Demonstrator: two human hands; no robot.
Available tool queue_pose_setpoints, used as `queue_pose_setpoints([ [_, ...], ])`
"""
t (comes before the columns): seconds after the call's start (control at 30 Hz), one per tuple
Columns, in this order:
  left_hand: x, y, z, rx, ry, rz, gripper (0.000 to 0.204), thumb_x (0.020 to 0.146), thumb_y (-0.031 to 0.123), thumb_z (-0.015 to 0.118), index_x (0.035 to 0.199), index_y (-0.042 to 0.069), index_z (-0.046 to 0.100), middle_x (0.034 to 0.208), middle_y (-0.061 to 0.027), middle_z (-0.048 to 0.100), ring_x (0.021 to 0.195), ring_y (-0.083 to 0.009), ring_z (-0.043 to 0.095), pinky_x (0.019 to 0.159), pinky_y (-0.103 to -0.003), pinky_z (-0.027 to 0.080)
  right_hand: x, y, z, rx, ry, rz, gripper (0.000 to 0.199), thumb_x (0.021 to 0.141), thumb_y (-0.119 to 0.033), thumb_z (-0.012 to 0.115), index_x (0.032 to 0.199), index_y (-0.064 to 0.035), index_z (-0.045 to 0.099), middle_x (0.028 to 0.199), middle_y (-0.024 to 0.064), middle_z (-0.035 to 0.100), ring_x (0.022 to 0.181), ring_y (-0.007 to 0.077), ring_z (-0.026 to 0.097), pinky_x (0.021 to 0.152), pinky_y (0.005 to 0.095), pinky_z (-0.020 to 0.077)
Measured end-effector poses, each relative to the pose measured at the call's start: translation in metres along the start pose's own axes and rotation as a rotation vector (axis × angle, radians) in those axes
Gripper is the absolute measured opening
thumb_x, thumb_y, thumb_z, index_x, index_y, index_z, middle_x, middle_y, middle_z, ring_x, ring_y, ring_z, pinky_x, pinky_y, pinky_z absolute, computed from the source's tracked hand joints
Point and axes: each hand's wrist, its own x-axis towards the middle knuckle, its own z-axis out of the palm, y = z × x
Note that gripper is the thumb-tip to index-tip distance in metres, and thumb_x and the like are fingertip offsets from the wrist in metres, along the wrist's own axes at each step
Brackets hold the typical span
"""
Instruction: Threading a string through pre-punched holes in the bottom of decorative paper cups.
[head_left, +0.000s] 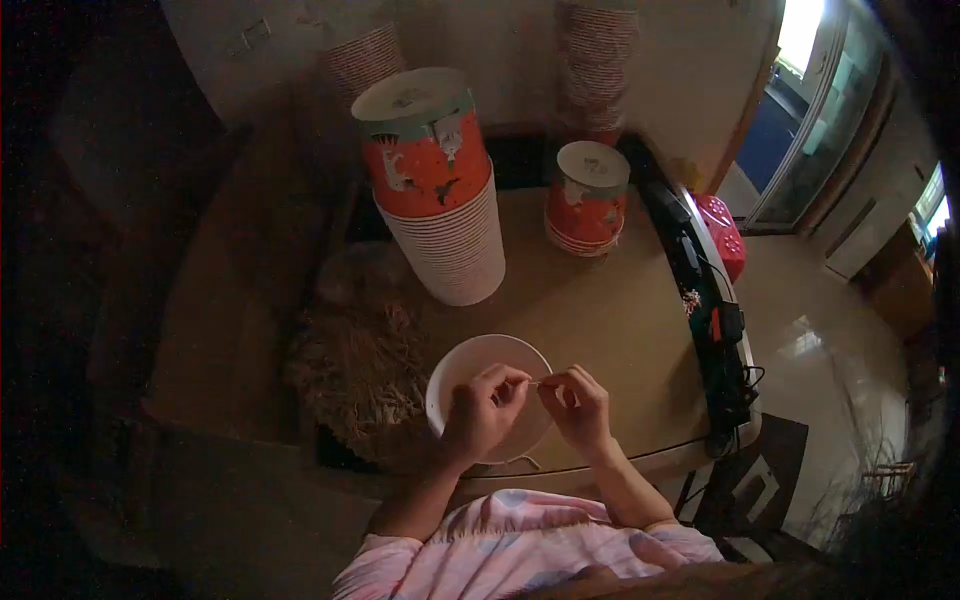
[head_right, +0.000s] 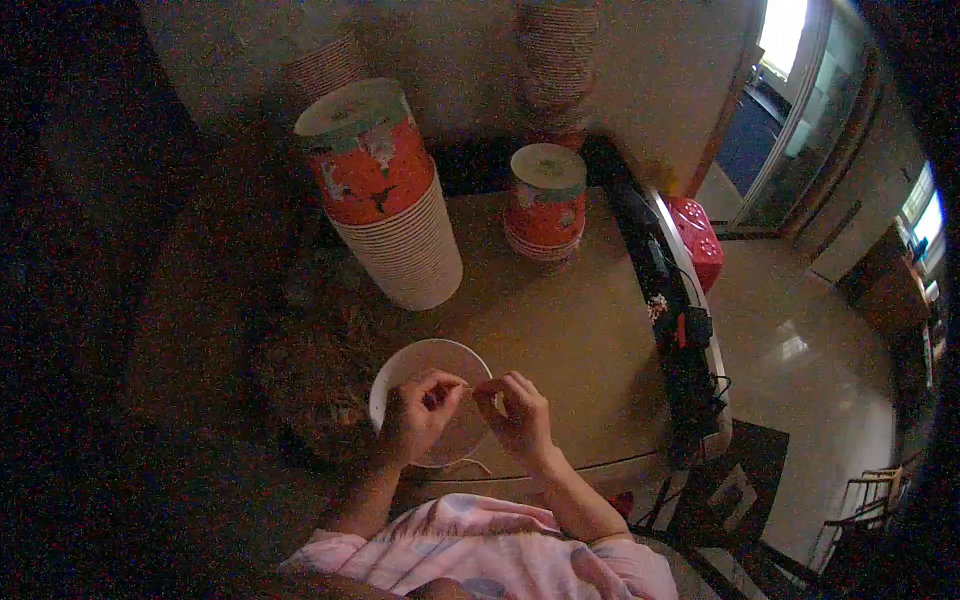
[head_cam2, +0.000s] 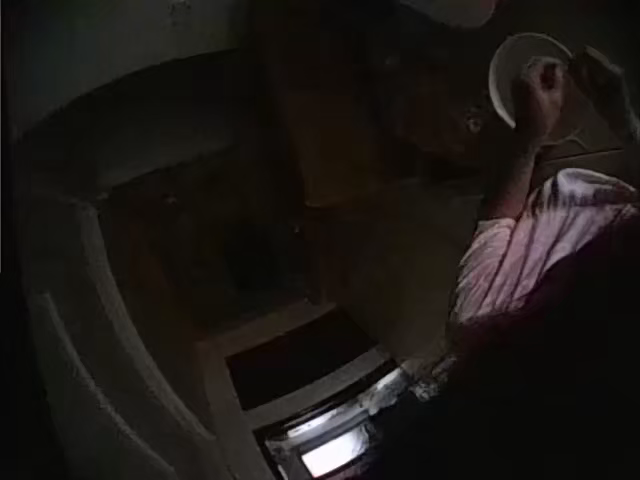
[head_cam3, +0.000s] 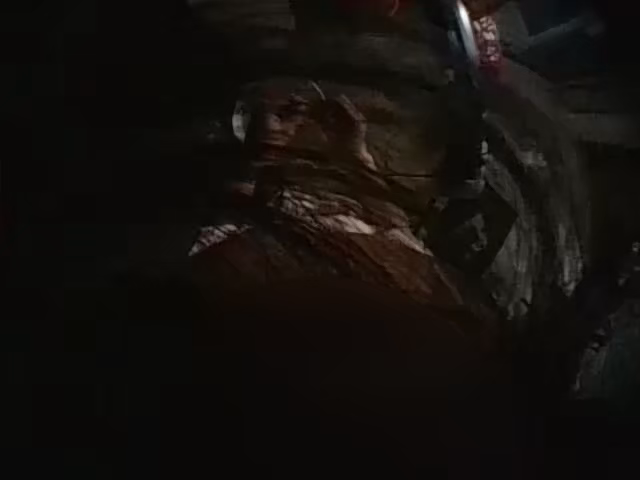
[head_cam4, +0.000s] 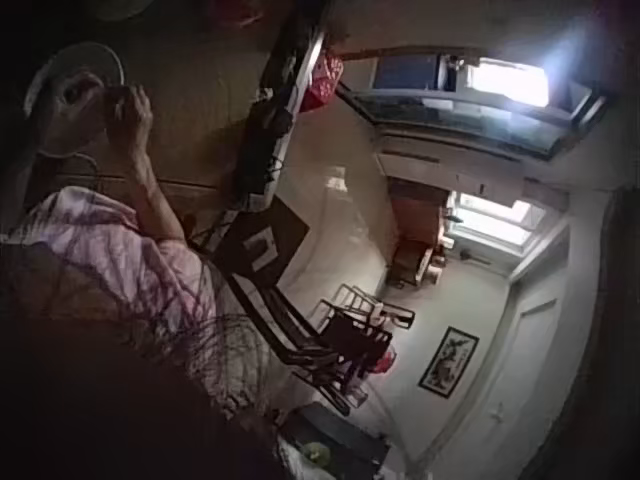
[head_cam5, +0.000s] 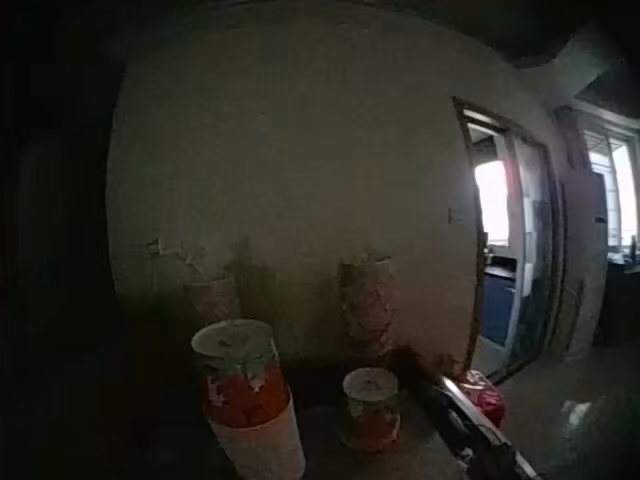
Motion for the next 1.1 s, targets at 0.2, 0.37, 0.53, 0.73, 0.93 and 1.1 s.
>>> queue_pose_setpoints([
  [0.2,-0.001,0.001,0.002,-0.011,0.015,-0.027,0.011,0.08,0.011,0.062,0.089,0.003,0.062,0.078,-0.0091,0.063,0.064,-0.0181,0.06,0.058,-0.028,0.047,-0.001,-0.002,-0.001,-0.007,-0.003,0.013,0.012,0.073,-0.003,0.066,0.083,-0.0069,0.061,0.08,0.0078,0.061,0.071,0.0241,0.06,0.058,0.0323,0.0475],
  [0.37,0.0,0.005,0.001,0.01,-0.028,-0.019,0.013,0.081,0.012,0.063,0.091,0.005,0.064,0.078,-0.0043,0.065,0.065,-0.0082,0.057,0.058,-0.022,0.045,-0.002,0.002,-0.001,0.033,0.005,0.016,0.013,0.073,-0.004,0.066,0.085,-0.0061,0.061,0.081,0.0088,0.06,0.072,0.0257,0.059,0.058,0.0327,0.0474],
  [0.53,-0.001,0.005,0.001,0.039,-0.023,-0.005,0.013,0.079,0.01,0.063,0.09,0.004,0.064,0.077,-0.0048,0.064,0.065,-0.0097,0.058,0.059,-0.023,0.045,-0.002,0.001,0.0,-0.009,0.017,-0.022,0.014,0.073,-0.006,0.067,0.087,-0.007,0.062,0.079,0.0086,0.06,0.071,0.0259,0.059,0.058,0.0318,0.0468],
  [0.73,-0.001,0.005,0.003,0.045,-0.006,0.002,0.01,0.078,0.008,0.062,0.087,0.003,0.062,0.076,-0.0081,0.062,0.066,-0.0158,0.06,0.059,-0.026,0.046,-0.004,0.0,0.004,0.029,0.023,0.048,0.014,0.073,-0.008,0.068,0.086,-0.0081,0.062,0.077,0.0075,0.06,0.068,0.0252,0.057,0.057,0.0327,0.0458],
  [0.93,0.0,-0.001,0.005,0.07,0.018,0.023,0.009,0.077,0.007,0.063,0.085,0.003,0.062,0.073,-0.0083,0.06,0.065,-0.0167,0.059,0.058,-0.027,0.046,-0.008,0.012,0.004,0.001,0.034,0.013,0.012,0.072,-0.006,0.068,0.083,-0.0086,0.062,0.077,0.0076,0.059,0.068,0.0262,0.056,0.058,0.0341,0.0461],
  [1.1,-0.002,-0.013,0.013,0.304,0.131,0.162,0.006,0.075,0.009,0.063,0.08,0.005,0.061,0.071,-0.0089,0.058,0.064,-0.0249,0.06,0.056,-0.033,0.047,-0.006,0.003,0.002,-0.051,0.038,-0.115,0.011,0.071,-0.005,0.068,0.079,-0.0083,0.061,0.079,0.0081,0.059,0.069,0.0276,0.056,0.059,0.0343,0.0459],
])
